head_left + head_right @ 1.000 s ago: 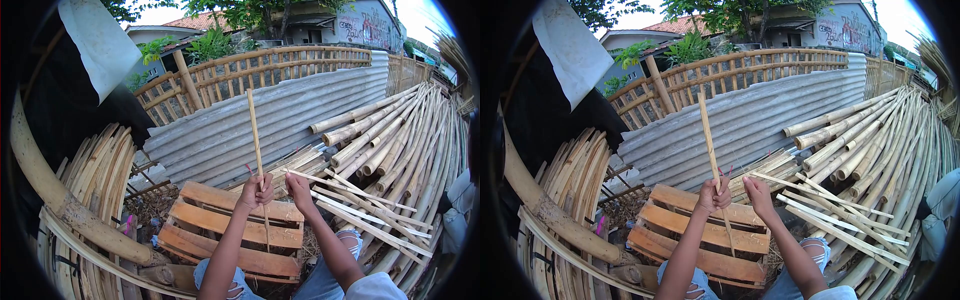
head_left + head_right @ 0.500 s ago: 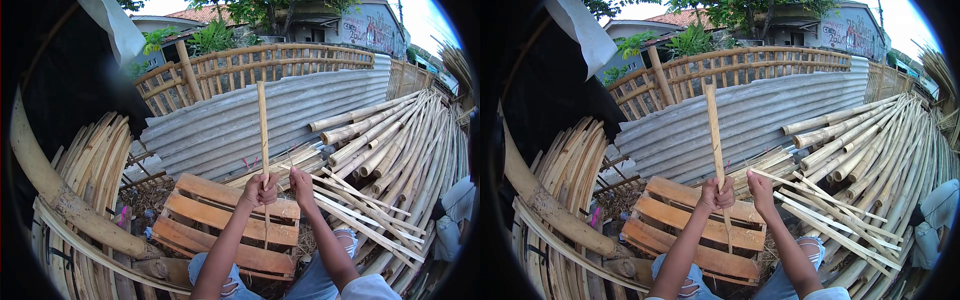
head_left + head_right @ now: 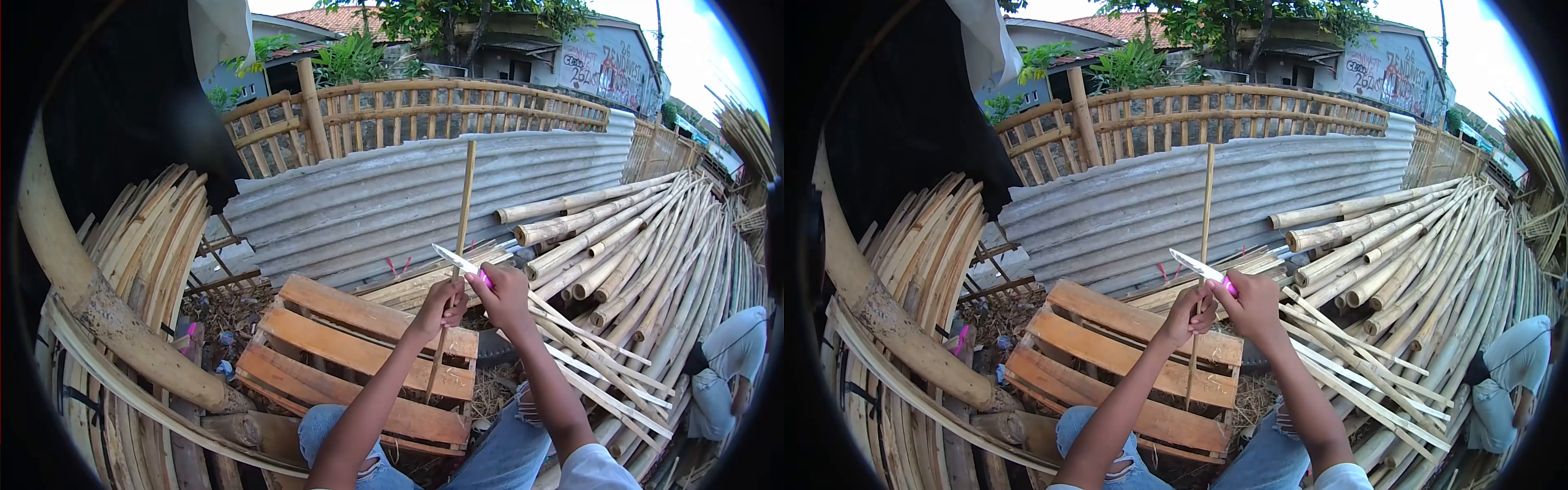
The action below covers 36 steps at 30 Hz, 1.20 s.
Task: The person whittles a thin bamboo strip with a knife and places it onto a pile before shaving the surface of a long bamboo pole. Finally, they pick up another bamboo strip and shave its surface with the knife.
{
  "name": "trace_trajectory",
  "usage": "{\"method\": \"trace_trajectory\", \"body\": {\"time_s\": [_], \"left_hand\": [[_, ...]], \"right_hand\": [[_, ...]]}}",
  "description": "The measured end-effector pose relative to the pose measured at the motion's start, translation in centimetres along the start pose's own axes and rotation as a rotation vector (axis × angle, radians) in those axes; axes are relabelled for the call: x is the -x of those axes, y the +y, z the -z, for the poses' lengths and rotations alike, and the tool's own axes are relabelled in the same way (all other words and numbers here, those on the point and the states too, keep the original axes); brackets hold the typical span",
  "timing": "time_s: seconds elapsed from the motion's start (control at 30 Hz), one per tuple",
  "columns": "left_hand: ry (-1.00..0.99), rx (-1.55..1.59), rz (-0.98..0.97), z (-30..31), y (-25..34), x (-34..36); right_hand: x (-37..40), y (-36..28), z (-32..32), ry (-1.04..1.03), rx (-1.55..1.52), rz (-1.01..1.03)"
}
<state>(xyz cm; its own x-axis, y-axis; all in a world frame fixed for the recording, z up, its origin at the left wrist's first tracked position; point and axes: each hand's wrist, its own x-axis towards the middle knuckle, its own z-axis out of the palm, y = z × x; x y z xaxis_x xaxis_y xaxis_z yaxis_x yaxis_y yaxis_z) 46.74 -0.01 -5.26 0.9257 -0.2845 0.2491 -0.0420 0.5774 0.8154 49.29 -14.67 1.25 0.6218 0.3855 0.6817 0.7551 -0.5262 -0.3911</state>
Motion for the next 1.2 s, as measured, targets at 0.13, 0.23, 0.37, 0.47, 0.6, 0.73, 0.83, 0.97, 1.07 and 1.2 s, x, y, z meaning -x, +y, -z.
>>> {"method": "trace_trajectory", "body": {"time_s": [0.13,0.23,0.37,0.47,0.6,0.73,0.83,0.97,1.07,1.2], "left_hand": [[0.032,-0.017,-0.011,0.3,-0.5,-0.2],[-0.004,0.020,-0.029,0.0,-0.6,-0.2],[-0.012,0.030,-0.051,0.2,-0.7,-0.3],[0.013,0.018,-0.058,0.4,-0.4,0.0],[0.029,-0.011,-0.057,0.2,-0.5,-0.2],[0.031,0.029,-0.043,0.1,-0.9,-0.2],[0.041,0.013,-0.045,0.3,-0.5,-0.1],[0.033,0.016,-0.079,0.2,-0.5,-0.4],[0.021,0.048,-0.068,0.5,-0.6,-0.3],[-0.024,0.045,-0.119,0.7,-0.7,-0.5]], "right_hand": [[-1.7,0.9,1.4,-0.070,0.355,0.294],[-4.6,1.7,2.8,-0.038,0.478,0.469],[-10.1,1.0,6.4,0.085,0.594,0.419],[-8.5,0.0,5.0,-0.075,0.581,0.428],[-7.3,0.7,4.2,-0.168,0.688,0.713],[-10.7,0.2,5.6,0.097,0.610,0.434],[-7.7,-0.4,3.2,-0.096,0.609,0.598],[-9.5,0.8,3.6,-0.199,0.662,0.847],[-9.1,1.0,2.8,-0.152,0.666,0.828],[-9.7,1.0,2.9,-0.065,0.658,0.902]]}}
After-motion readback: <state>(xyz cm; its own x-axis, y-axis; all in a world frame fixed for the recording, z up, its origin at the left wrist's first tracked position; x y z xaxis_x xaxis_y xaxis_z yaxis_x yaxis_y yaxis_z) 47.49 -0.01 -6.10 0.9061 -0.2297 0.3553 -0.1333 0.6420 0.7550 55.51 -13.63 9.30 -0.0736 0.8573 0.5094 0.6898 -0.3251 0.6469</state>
